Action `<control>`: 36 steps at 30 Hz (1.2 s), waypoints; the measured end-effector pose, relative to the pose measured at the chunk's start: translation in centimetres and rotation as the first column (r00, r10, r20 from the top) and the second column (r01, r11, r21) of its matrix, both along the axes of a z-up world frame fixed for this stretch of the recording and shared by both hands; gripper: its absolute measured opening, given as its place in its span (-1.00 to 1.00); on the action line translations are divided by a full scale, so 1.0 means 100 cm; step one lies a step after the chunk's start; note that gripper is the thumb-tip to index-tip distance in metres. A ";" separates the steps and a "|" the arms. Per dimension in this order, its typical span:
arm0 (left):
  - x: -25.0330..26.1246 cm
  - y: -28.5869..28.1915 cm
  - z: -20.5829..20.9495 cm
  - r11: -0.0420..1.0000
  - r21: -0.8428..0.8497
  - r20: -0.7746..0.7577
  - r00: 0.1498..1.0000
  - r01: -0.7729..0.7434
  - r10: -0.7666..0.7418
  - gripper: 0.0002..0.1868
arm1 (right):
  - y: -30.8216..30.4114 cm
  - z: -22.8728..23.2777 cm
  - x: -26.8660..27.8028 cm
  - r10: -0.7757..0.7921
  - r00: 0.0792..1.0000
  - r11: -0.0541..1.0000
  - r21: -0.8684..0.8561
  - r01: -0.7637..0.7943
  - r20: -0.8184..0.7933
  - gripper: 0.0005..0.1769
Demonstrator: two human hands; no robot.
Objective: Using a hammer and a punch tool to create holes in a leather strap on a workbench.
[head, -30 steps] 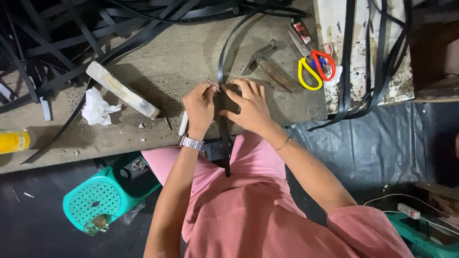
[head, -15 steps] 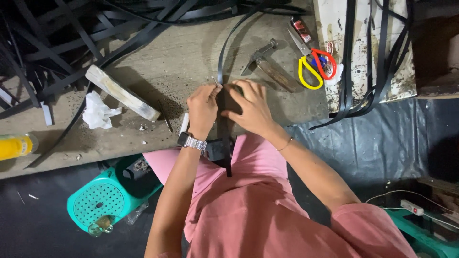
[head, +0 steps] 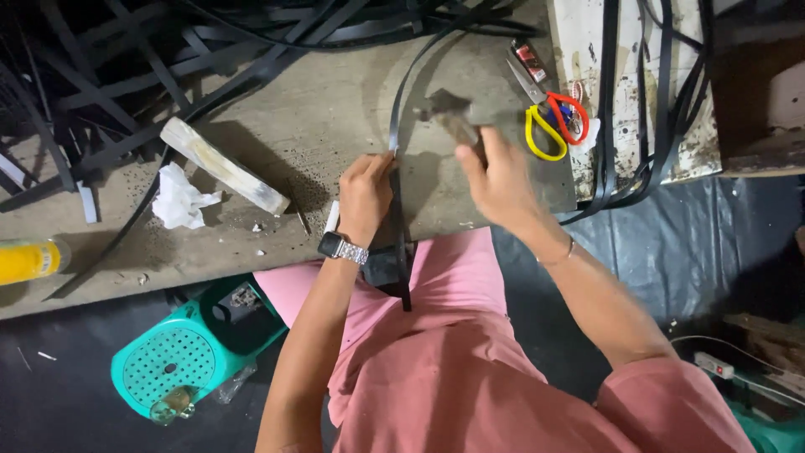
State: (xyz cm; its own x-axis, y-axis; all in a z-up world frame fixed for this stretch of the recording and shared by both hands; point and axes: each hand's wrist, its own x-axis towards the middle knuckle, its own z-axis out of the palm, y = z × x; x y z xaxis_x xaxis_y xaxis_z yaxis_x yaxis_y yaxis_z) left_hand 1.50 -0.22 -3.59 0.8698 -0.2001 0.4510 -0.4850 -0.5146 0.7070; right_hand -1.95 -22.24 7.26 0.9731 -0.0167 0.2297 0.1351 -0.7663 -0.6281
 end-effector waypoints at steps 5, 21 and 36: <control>0.006 -0.001 -0.026 0.999 0.041 0.066 0.998 -0.006 0.004 -0.86 | 0.024 0.021 -0.017 0.093 0.996 0.994 -0.059 -0.092 0.007 -0.53; -0.001 -0.003 0.001 1.000 -0.009 0.051 0.998 -0.030 0.031 -0.95 | 0.009 -0.003 -0.009 -0.094 0.987 0.971 -0.205 0.120 0.132 -0.56; 0.000 -0.001 0.039 0.989 -0.141 -0.095 0.995 -0.036 0.023 -0.92 | 0.051 -0.074 0.009 0.163 0.966 0.921 -0.383 -0.075 0.202 -0.39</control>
